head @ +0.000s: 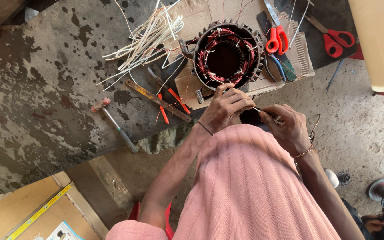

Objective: The person winds copper wire around a motor stator, using a thin stick to guide and separate strands. They repeatedly adjust the wire placement and pull strands through the stator slots.

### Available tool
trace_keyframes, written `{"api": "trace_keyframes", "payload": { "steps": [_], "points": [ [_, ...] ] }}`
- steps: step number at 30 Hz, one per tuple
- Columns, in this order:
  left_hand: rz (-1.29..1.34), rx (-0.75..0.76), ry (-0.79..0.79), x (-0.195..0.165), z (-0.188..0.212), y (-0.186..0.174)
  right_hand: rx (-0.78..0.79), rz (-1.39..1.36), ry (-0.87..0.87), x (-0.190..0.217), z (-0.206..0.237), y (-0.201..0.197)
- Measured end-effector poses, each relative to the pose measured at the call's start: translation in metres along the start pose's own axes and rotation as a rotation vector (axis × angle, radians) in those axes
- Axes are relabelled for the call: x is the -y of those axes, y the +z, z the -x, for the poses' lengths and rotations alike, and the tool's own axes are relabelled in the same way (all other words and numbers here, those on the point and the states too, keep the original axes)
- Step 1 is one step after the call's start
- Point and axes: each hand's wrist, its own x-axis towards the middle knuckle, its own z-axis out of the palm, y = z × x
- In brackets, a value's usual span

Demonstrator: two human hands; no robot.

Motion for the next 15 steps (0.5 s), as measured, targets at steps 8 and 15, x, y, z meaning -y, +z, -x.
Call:
{"api": "trace_keyframes", "payload": {
  "steps": [8, 15],
  "points": [
    [0.022, -0.018, -0.005, -0.0047, 0.0016, -0.0048, 0.002, 0.061, -0.03, 0.001, 0.0025, 0.004],
    [0.01, -0.026, 0.008, -0.0008, 0.0059, -0.0107, 0.063, 0.022, -0.092, 0.0037, -0.0024, 0.0079]
  ]
}}
